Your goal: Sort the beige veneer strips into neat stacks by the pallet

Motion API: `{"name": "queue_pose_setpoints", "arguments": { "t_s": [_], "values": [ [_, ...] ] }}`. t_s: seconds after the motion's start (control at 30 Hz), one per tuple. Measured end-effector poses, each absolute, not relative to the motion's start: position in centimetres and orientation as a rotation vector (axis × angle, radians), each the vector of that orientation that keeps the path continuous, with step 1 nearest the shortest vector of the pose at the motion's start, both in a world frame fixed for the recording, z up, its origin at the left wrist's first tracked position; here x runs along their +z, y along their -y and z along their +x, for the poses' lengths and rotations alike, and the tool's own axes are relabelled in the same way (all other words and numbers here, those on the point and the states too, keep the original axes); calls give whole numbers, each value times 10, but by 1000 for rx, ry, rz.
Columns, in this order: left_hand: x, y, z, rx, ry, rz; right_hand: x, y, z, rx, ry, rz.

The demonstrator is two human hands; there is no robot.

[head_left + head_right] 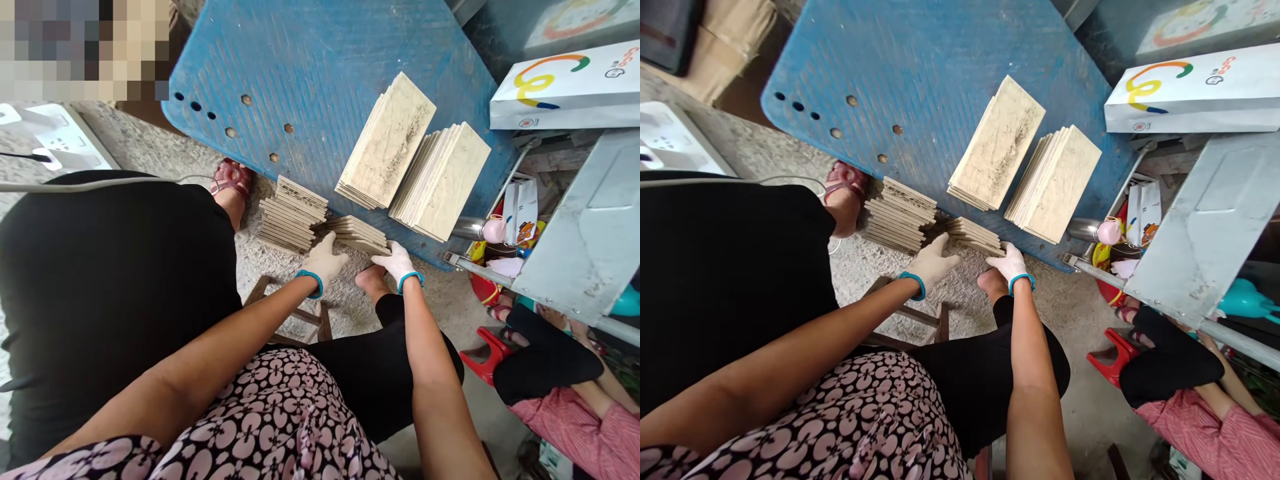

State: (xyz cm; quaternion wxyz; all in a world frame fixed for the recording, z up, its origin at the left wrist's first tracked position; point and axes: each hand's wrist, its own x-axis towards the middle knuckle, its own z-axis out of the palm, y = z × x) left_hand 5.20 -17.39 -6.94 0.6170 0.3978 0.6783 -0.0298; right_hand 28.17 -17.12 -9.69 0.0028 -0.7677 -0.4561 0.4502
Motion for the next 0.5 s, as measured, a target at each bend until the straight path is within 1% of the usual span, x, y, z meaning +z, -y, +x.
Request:
{"name": "queue_pose_setpoints", "arguments": {
  "t_s": [0.1,0.3,0.5],
  "values": [
    [-66,166,60,-117,-1567,947,-101,168,286,1440,1440,-2409],
    [-78,154,72,-150,-1532,1018,-102,164,278,1456,1545,-2395],
    [-66,156,80,-215,-1438,1069,-103,160,273,1475,1643,-2307]
  ]
}}
